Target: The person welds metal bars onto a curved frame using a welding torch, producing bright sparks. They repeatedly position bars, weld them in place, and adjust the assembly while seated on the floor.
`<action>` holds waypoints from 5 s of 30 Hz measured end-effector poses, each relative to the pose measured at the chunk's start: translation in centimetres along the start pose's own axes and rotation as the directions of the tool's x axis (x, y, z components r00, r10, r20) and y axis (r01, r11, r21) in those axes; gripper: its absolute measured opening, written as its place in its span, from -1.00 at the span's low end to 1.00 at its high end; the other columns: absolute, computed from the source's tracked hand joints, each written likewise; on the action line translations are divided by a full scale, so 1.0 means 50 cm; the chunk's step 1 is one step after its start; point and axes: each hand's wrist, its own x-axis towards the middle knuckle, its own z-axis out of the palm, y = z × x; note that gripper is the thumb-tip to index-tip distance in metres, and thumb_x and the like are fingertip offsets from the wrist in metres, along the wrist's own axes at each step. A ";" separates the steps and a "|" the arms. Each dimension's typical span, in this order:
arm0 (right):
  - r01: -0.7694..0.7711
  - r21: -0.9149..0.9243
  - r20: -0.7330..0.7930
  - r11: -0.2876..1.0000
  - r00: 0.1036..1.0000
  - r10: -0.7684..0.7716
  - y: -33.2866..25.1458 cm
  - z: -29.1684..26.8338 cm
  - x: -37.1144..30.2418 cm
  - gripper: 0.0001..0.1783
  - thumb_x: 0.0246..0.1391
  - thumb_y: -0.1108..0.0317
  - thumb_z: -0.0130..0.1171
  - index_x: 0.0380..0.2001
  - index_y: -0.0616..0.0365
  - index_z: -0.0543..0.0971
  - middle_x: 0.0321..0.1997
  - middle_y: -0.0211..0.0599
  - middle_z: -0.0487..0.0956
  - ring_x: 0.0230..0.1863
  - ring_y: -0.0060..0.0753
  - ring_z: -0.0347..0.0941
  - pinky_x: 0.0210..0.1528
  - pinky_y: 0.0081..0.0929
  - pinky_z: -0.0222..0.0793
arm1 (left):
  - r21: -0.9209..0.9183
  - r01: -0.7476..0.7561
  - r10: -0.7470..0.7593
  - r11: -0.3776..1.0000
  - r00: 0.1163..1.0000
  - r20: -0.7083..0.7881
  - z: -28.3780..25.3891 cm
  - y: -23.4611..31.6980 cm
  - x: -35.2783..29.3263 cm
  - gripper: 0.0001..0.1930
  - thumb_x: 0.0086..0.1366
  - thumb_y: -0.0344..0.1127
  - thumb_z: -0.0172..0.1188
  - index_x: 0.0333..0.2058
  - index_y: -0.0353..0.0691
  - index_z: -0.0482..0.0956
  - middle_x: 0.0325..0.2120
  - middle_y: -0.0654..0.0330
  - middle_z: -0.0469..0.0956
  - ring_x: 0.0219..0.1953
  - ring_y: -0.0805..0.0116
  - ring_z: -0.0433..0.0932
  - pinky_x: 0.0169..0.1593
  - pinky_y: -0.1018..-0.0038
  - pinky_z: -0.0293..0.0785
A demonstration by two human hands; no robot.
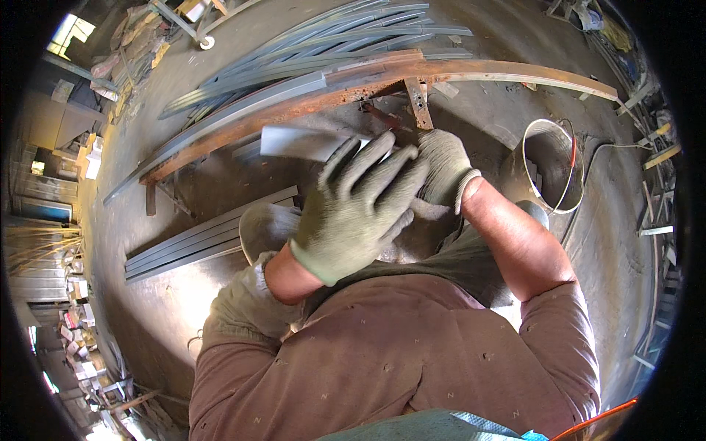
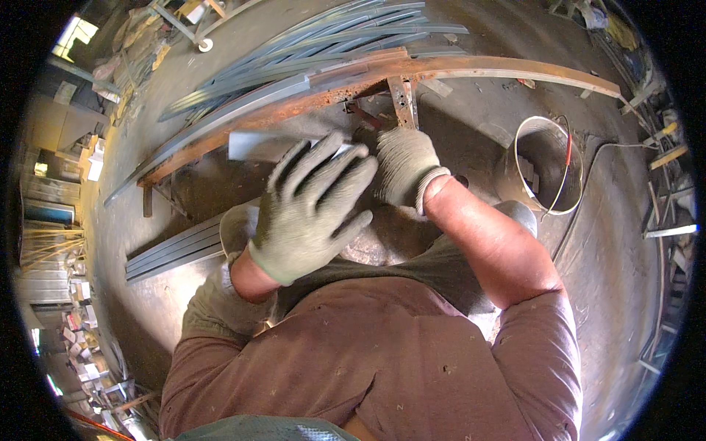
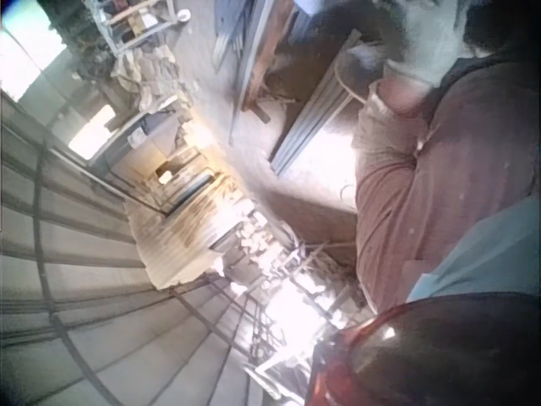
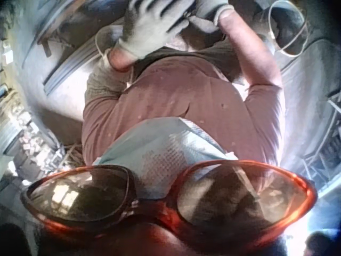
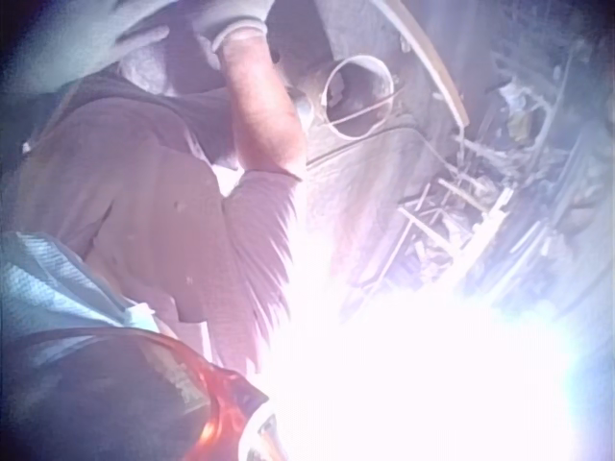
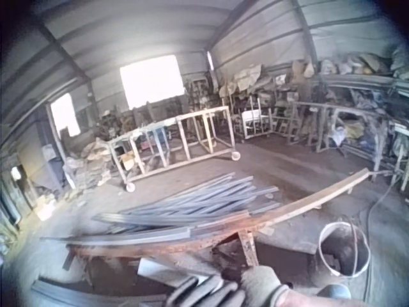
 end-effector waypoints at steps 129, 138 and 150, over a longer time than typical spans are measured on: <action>-0.449 0.842 0.311 0.298 0.856 0.413 0.234 0.038 0.069 -0.20 0.53 0.30 0.42 0.71 0.13 0.38 0.24 -0.40 0.67 -0.11 -0.52 0.66 -0.04 -0.45 0.68 | 0.294 0.358 -0.437 0.886 0.856 0.274 0.416 -0.596 0.020 -0.49 0.49 0.11 0.45 0.20 -0.09 0.70 0.78 0.23 0.11 0.46 -0.30 0.50 0.55 -0.58 0.16; -0.555 0.819 0.347 0.143 0.679 0.647 0.286 0.056 0.130 -0.41 0.67 -0.13 0.28 0.48 0.01 0.63 -0.24 -0.57 0.60 -0.38 -0.64 0.49 -0.37 -0.53 0.42 | 0.240 0.368 -0.427 0.898 0.861 0.276 0.399 -0.600 0.024 -0.38 0.41 0.15 0.52 0.28 -0.06 0.67 0.76 0.25 0.10 0.48 -0.38 0.45 0.54 -0.69 0.13; -0.437 0.899 0.332 0.028 0.721 0.609 0.295 0.033 0.113 -0.44 0.65 -0.09 0.28 0.45 0.03 0.65 -0.12 -0.43 0.71 -0.31 -0.47 0.59 -0.27 -0.36 0.56 | -0.007 0.529 -0.515 0.849 0.829 0.220 0.443 -0.599 0.023 -0.53 0.48 0.05 0.35 0.23 -0.01 0.79 0.71 0.12 0.21 0.58 -0.54 0.24 0.58 -0.71 0.02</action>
